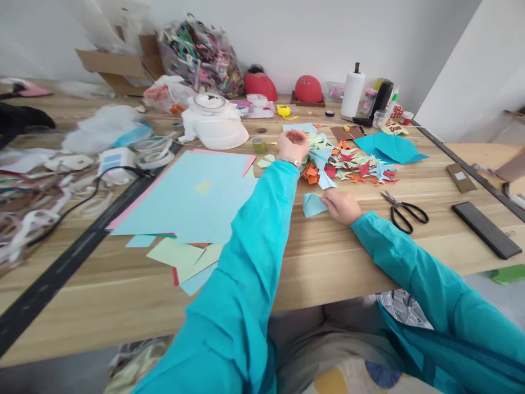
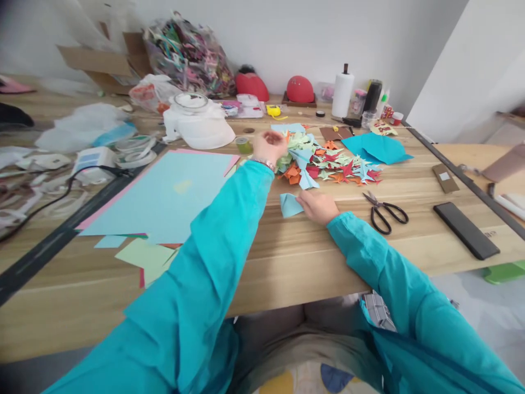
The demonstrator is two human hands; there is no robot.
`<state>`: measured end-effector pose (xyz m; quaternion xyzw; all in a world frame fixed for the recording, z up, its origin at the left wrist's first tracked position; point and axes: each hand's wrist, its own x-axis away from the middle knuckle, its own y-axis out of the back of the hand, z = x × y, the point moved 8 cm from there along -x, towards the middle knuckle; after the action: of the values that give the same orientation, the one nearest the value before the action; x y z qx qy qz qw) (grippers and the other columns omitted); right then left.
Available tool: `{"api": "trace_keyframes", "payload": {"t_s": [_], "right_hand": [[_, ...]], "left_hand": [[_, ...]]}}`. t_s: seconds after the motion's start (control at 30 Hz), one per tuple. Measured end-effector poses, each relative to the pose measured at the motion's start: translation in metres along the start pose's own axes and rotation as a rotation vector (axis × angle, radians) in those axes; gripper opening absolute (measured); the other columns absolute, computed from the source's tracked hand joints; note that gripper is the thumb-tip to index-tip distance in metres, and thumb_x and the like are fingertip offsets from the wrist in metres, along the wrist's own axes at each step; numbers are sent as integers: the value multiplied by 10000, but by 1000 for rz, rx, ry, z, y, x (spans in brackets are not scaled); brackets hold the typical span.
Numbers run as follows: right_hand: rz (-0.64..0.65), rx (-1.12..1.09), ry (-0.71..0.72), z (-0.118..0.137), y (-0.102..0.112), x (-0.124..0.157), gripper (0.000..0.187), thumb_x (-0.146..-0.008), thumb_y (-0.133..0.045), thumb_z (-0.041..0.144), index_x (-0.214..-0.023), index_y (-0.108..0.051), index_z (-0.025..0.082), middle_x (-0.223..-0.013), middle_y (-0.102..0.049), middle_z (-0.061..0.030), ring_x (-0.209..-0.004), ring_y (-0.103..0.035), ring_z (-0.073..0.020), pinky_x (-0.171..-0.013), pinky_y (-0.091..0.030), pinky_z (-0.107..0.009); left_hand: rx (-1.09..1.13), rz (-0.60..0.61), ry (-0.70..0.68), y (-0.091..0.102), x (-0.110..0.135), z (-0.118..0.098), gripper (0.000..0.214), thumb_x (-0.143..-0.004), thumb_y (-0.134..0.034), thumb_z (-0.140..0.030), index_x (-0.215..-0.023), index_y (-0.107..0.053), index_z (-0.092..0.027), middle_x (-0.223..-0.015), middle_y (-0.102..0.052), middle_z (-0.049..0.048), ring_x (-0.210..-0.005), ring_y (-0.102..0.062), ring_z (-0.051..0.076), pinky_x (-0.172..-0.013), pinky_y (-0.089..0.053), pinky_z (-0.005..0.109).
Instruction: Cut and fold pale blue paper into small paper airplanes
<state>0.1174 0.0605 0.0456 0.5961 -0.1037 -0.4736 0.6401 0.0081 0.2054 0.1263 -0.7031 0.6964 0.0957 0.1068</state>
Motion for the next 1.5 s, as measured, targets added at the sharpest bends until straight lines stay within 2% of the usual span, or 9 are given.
{"api": "trace_keyframes", "payload": {"t_s": [0.03,0.1,0.23,0.33,0.43,0.6,0.73,0.9,1.5], "right_hand": [[8,49,30,2,-1,0,305,-934,-341,328,-793,-564,177,-722,-624,-75,-644,-531,-167,-588,-336,-267],[2,80,78,5,-1,0,329,-935,-344,335,-777,-581,169,-717,-638,-88,-643,-544,-173,-592,-347,-273],[-64,-151,64,5,5,5,263,-904,-415,304,-793,-608,164,-735,-663,-84,-647,-575,-164,-611,-403,-264],[-37,-394,29,7,10,13,220,-868,-456,257,-757,-626,170,-696,-672,-53,-616,-591,-151,-603,-442,-257],[-32,-558,-60,1,18,20,178,-830,-541,278,-769,-669,169,-740,-705,-57,-670,-635,-162,-644,-487,-265],[-13,-539,-190,-16,15,24,179,-792,-571,286,-726,-686,166,-698,-701,-46,-631,-618,-160,-609,-490,-269],[7,-522,-268,-24,9,25,184,-782,-574,268,-679,-672,150,-623,-670,-31,-569,-579,-139,-549,-462,-246],[14,-540,-300,-24,11,26,211,-808,-582,312,-709,-667,146,-645,-674,-40,-582,-585,-143,-552,-461,-250],[174,-486,-153,-21,8,22,234,-898,-476,343,-787,-627,203,-695,-626,-47,-623,-567,-157,-593,-453,-285]], "left_hand": [[-26,26,44,-7,7,6,352,-902,-519,-309,-1212,-495,-145,-1210,-557,109,-991,-569,192,-861,-489,443],[-86,100,99,-19,35,16,260,-925,-464,-320,-1001,-596,-109,-958,-637,90,-807,-556,155,-746,-481,381],[-258,325,48,-29,121,24,282,-837,-573,-352,-632,-590,-158,-649,-585,18,-666,-537,148,-652,-435,320],[-555,431,-215,-28,175,12,298,-931,-394,-331,-860,-621,-150,-863,-644,60,-821,-577,174,-749,-446,323],[-939,483,-471,-33,201,9,366,-960,-311,-313,-1121,-537,-75,-984,-638,146,-898,-598,217,-761,-464,348],[-1268,533,-689,-51,199,24,339,-933,-314,-230,-1099,-544,-44,-894,-650,154,-824,-619,240,-642,-459,342],[-1216,589,-641,-58,192,31,267,-889,-343,-208,-928,-581,-94,-814,-644,125,-762,-617,236,-603,-455,337],[-1128,593,-580,-52,189,32,211,-844,-399,-175,-959,-565,-112,-892,-649,107,-824,-608,228,-664,-479,341],[-1065,604,-461,-46,182,41,173,-857,-398,-182,-791,-555,-154,-731,-612,71,-735,-598,210,-602,-443,325]]}}
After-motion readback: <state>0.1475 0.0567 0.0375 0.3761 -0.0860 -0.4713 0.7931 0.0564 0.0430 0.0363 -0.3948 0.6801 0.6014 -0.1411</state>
